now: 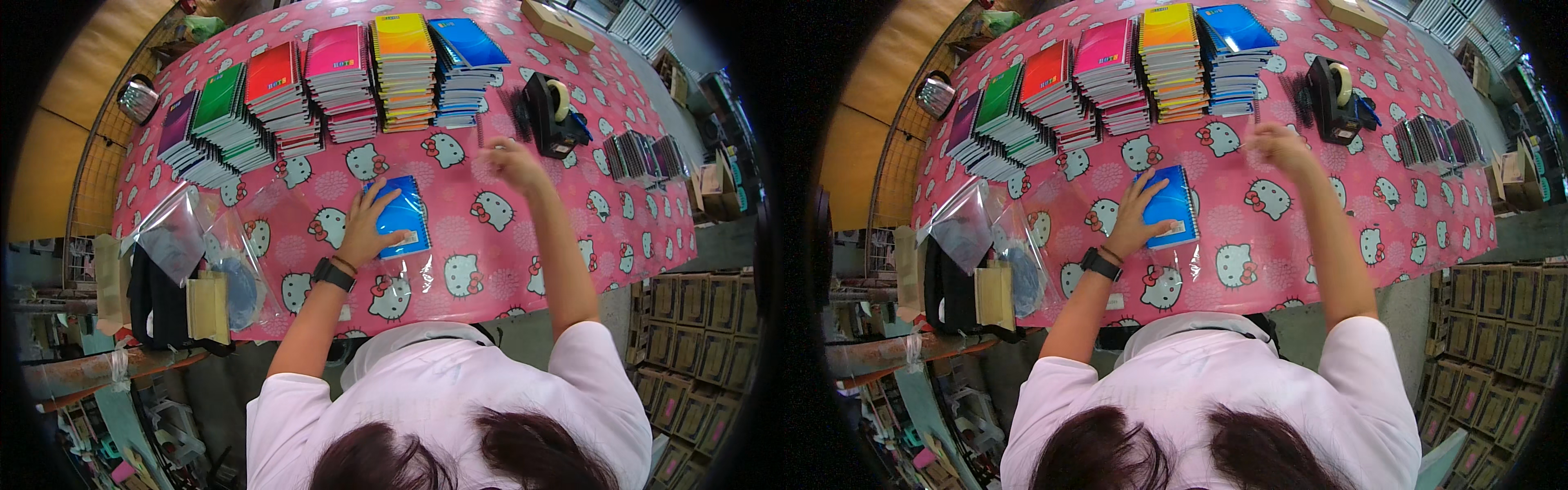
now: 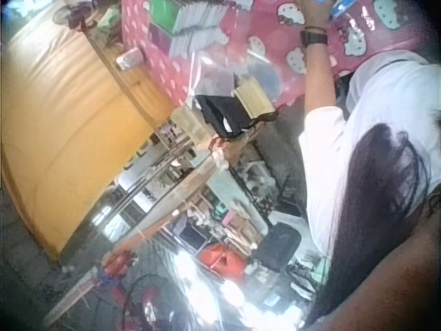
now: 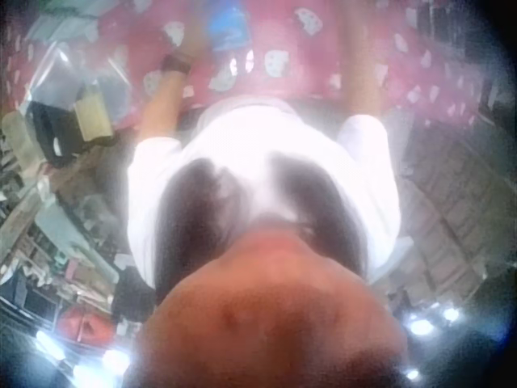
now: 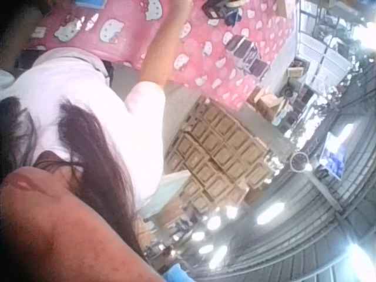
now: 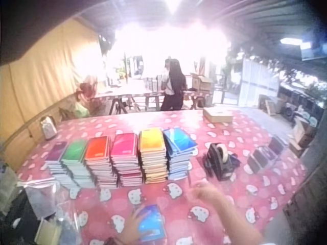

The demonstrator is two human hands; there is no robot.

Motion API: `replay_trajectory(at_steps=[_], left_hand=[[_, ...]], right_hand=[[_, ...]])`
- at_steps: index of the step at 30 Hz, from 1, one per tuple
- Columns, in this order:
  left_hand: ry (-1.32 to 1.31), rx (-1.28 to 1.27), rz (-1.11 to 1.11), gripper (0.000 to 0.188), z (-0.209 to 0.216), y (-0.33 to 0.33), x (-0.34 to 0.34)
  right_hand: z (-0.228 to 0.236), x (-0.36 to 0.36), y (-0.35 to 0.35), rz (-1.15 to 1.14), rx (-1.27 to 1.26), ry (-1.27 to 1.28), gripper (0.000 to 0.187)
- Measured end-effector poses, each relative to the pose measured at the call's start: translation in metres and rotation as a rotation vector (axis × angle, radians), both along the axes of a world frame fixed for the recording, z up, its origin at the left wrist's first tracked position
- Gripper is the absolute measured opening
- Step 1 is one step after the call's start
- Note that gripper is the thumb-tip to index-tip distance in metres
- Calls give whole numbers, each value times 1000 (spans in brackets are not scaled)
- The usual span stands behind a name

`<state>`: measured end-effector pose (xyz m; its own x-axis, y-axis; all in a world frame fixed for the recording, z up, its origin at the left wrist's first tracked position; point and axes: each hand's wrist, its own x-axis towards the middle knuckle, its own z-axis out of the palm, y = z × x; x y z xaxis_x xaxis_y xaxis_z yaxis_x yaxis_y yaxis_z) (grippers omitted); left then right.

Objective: The person places notebooks into plastic bags, folds the bags, and applies tape from a dispenser to seal them.

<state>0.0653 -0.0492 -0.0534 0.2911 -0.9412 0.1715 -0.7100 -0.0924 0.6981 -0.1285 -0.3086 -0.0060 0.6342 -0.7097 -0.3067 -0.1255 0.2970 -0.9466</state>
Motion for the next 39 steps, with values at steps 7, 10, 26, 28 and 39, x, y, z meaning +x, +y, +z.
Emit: replay_trajectory(at_steps=[7, 10, 26, 28, 39], left_hand=[[19, -86, -50, 82, -6, -15, -1], [67, -97, -39, 88, -5, -9, 1], [831, -484, -93, 117, 58, 8, -32], [787, -426, -180, 121, 51, 14, -30], [751, -363, -62, 109, 18, 31, -47]], right_hand=[[7, 76, 121, 419, -1010, 865, 49], [43, 63, 116, 634, -921, 1056, 53], [10, 6, 174, 37, -174, -313, 92], [6, 1, 177, 108, -181, -265, 95], [-11, 10, 180, 303, -743, -91, 85]])
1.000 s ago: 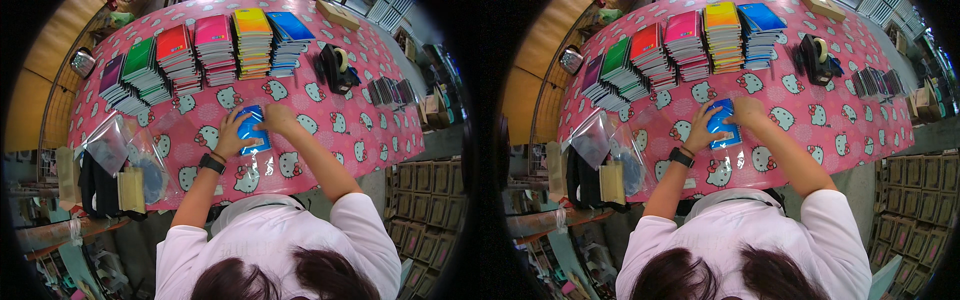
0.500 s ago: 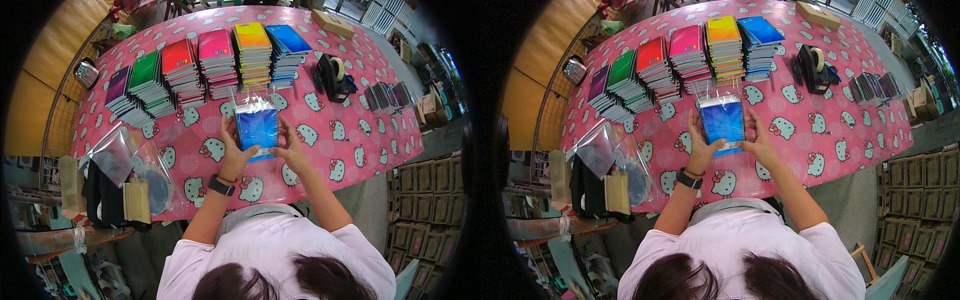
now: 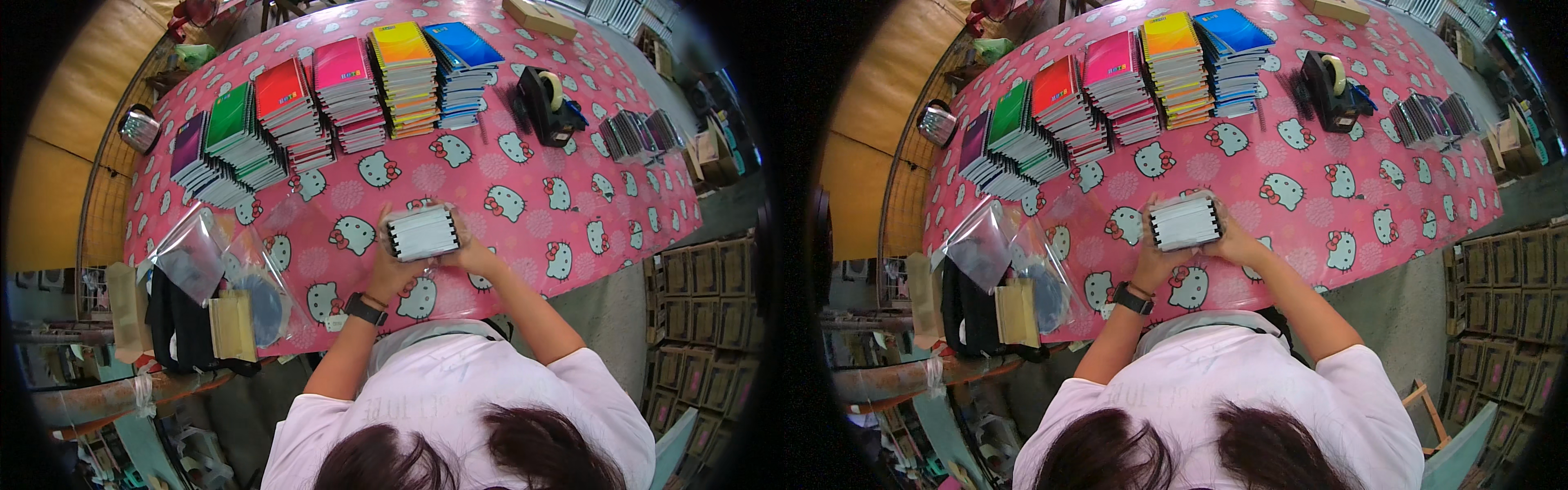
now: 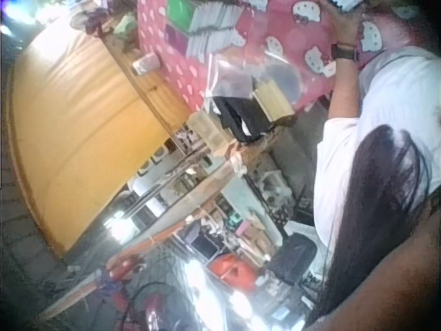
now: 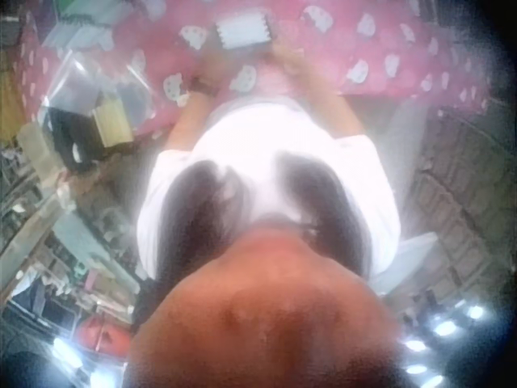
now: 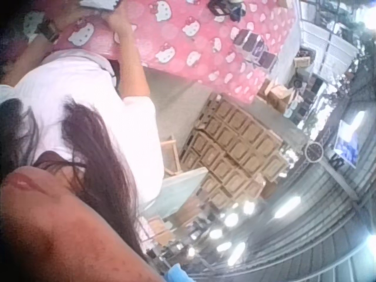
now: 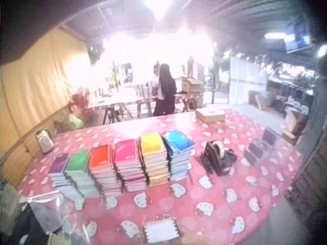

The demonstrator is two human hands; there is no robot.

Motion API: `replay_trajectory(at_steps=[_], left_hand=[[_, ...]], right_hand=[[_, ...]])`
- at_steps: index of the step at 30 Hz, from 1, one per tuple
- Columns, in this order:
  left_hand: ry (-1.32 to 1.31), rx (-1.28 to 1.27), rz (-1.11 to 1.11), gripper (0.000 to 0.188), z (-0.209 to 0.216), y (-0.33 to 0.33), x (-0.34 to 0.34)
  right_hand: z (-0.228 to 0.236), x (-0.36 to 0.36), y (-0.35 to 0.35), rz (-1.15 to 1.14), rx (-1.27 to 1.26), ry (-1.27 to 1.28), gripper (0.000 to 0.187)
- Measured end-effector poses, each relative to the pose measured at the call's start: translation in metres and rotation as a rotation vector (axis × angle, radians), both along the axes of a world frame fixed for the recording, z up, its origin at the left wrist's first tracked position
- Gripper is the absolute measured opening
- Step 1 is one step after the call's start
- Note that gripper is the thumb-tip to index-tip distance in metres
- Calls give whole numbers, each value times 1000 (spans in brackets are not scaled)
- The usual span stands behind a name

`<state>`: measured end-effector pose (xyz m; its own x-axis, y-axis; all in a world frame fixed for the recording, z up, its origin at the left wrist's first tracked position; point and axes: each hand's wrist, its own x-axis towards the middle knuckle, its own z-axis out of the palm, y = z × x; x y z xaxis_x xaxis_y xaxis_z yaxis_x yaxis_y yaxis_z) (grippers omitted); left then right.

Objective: The person places notebooks into plastic bags, folds the bags, and applies tape from a dispenser to seal them.

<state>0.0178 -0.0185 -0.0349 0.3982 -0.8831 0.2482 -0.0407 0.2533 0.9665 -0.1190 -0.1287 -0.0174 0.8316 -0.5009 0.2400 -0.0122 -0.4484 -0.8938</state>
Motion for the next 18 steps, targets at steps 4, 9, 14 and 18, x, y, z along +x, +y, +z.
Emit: replay_trajectory(at_steps=[4, 9, 14, 18], left_hand=[[-152, -61, 124, 99, 17, 15, 9], [-714, -25, 165, 68, 18, 57, 18], [-775, -17, 66, 66, 24, 54, 24], [-858, 16, -28, 71, 35, 52, 32]], right_hand=[[16, -35, 1, -188, 117, -2, 70], [52, -58, -4, 34, -171, 46, 56], [51, -42, -14, 182, -315, 43, 63], [48, -39, -23, 268, -275, 107, 71]])
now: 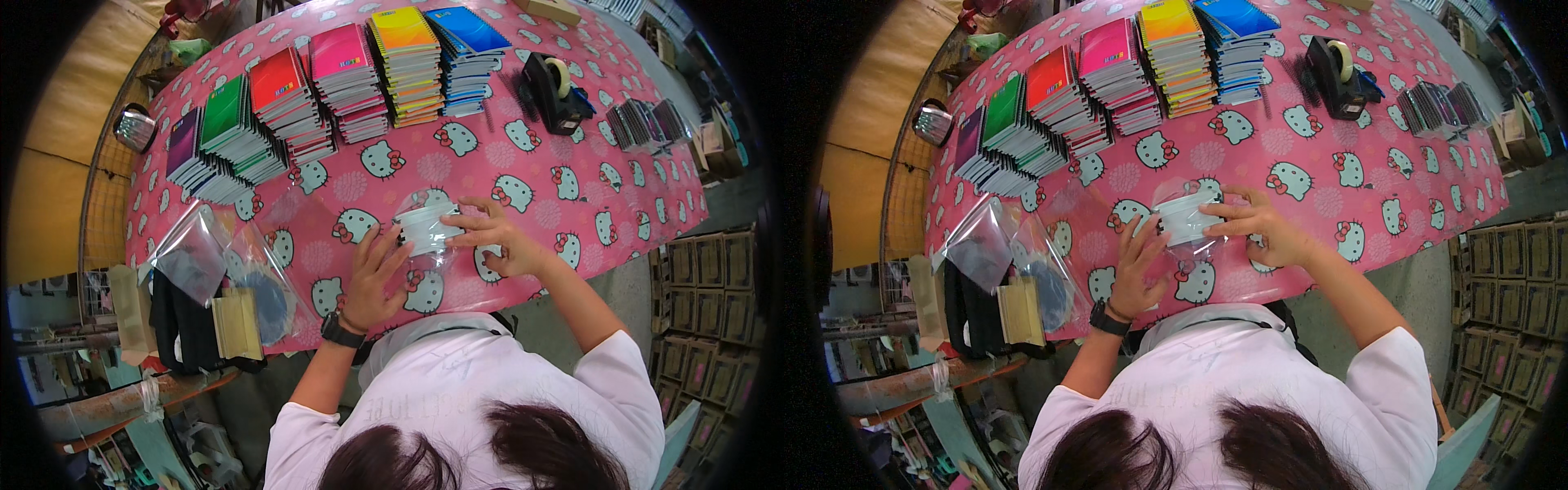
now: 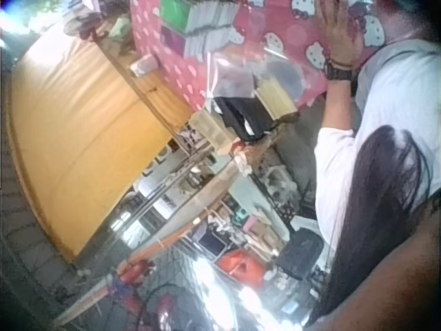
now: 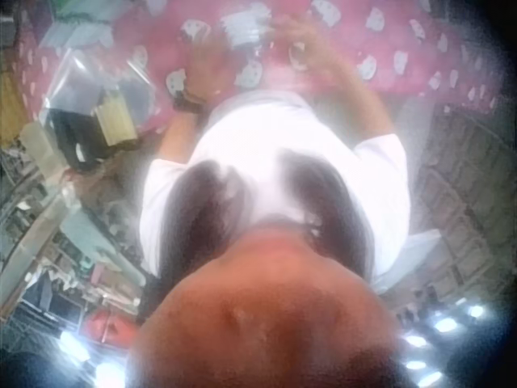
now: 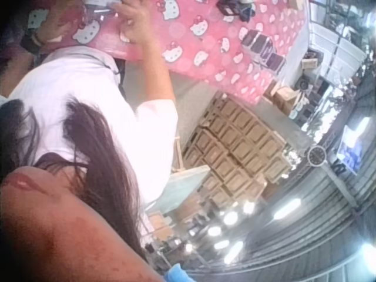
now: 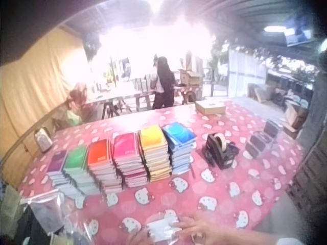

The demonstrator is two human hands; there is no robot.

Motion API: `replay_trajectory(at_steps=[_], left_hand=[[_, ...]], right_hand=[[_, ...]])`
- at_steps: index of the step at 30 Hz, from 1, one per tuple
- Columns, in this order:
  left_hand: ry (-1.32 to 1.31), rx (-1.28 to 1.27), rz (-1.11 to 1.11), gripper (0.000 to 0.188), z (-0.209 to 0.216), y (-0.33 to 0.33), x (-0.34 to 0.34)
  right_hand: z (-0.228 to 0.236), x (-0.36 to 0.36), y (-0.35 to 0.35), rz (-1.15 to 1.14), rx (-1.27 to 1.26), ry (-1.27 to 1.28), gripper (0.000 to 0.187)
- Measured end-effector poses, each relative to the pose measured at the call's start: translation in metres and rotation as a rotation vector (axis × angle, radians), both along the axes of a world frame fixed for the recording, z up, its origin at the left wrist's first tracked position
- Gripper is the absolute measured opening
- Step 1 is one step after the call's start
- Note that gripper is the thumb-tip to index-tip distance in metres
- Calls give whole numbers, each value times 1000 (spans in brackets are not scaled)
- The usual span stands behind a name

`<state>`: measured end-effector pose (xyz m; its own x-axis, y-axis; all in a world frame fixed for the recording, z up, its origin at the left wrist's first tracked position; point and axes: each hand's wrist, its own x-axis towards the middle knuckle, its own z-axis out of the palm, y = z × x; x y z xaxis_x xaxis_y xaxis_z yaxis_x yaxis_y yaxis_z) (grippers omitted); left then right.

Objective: The person places notebooks into plastic bags, folds the bags, and applies tape from a dispenser to seal them.

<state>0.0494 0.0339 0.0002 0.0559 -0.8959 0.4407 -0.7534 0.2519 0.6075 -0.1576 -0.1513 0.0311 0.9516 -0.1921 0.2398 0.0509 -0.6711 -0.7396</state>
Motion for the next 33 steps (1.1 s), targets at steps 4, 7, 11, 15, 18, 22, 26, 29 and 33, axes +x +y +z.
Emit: replay_trajectory(at_steps=[4, 7, 11, 15, 18, 22, 26, 29, 33], left_hand=[[-69, 75, -33, 74, 7, -9, 1], [-11, 90, -56, 74, 5, -3, 7], [-129, 191, -84, 77, 13, -8, 10], [-186, 220, -112, 83, 22, -17, 14], [-237, 217, -129, 84, 24, -23, 15], [-235, 226, -118, 83, 23, -22, 14], [-216, 188, -139, 79, 20, -27, 11], [-241, 227, -156, 79, 24, -32, 11], [-234, 242, -159, 78, 28, -33, 11]], right_hand=[[7, 6, -4, 64, -83, 32, 74], [14, 9, -8, 115, -120, 77, 73], [16, 14, -14, 194, -139, 144, 73], [22, 23, -19, 237, -153, 191, 74], [22, 22, -22, 234, 15, 204, 75], [22, 22, -11, 205, -91, 153, 76], [17, 19, -11, 192, -179, 158, 74], [15, 23, -16, 220, -59, 114, 60], [10, 35, -25, -10, 483, 121, 43]])
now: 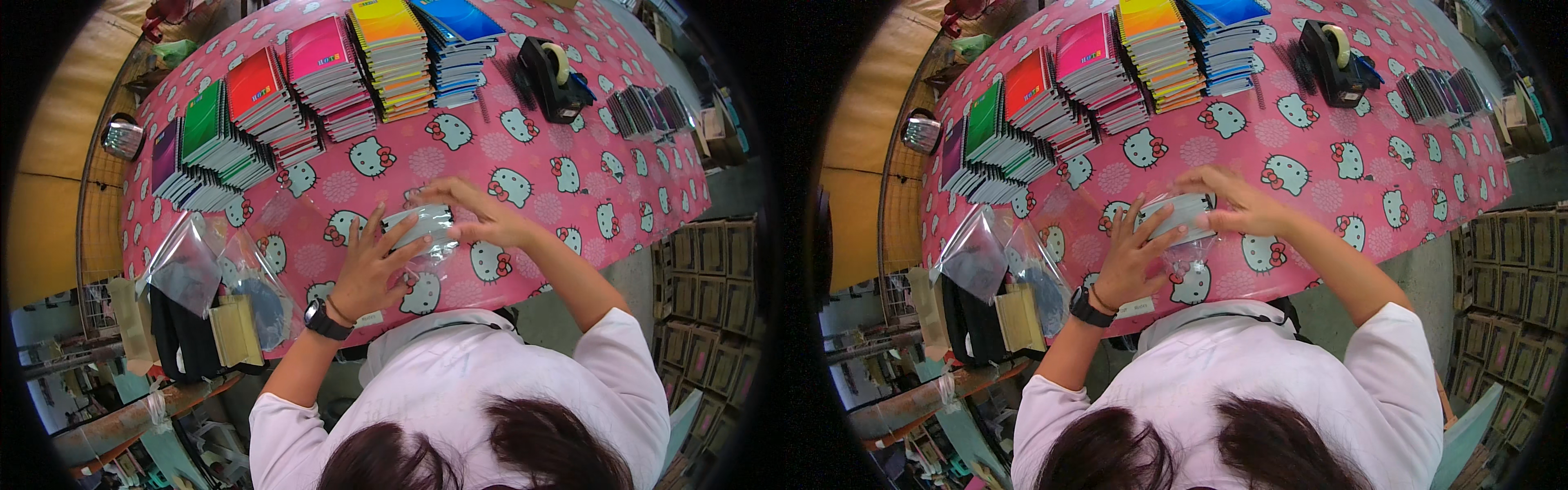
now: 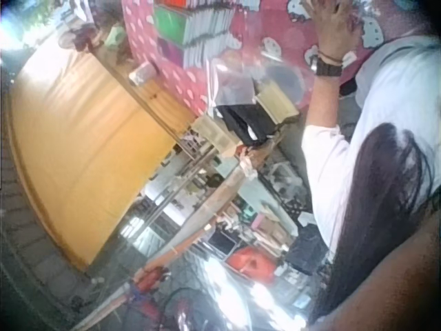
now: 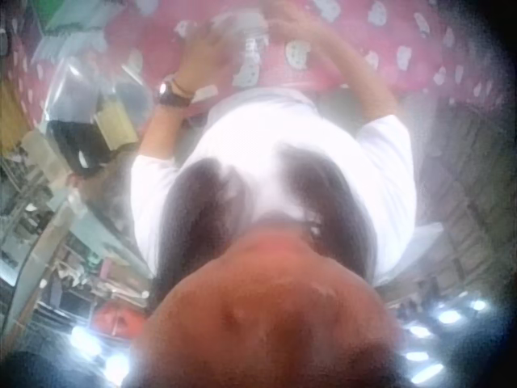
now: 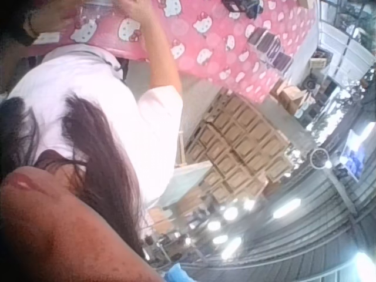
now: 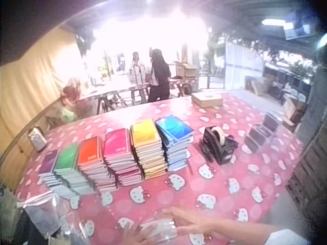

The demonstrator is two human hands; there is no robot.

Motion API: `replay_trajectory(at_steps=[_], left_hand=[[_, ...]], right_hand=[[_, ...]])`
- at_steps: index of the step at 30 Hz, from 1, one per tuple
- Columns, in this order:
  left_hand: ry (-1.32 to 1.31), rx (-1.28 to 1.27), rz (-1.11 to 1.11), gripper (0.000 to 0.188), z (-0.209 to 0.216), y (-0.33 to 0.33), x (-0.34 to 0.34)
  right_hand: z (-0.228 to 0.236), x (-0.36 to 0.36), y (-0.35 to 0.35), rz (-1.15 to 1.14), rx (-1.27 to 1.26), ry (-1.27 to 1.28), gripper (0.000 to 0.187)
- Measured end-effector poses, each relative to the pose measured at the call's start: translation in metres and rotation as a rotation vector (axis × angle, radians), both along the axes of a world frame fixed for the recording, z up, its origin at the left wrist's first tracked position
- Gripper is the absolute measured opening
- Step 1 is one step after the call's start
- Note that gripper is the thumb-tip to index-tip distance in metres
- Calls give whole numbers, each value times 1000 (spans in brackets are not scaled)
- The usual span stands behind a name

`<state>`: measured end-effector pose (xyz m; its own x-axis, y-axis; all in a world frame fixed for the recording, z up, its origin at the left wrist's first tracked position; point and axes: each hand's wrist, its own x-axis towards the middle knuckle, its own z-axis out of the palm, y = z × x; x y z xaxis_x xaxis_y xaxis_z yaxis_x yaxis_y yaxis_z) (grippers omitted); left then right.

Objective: The person places notebooks into plastic bags, folds the bags, and applies tape from a dispenser to seal them.

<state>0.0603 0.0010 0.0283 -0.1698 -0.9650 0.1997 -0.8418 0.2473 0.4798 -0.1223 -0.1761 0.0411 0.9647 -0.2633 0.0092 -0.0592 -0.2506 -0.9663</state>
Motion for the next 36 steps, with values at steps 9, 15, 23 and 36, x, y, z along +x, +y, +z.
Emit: replay_trajectory(at_steps=[9, 15, 23, 36], left_hand=[[64, 15, 12, 78, -1, 3, 1], [152, -2, -50, 76, 3, -4, 1], [218, 28, -74, 72, 6, -3, 5], [211, -21, -128, 71, -5, -5, 10]], right_hand=[[-40, -44, -163, -977, -478, -29, 34], [-61, -114, -294, -1393, -678, 529, 34], [-77, -139, -293, -1262, -569, 88, 29], [35, -14, -78, -373, 113, 214, 19]])
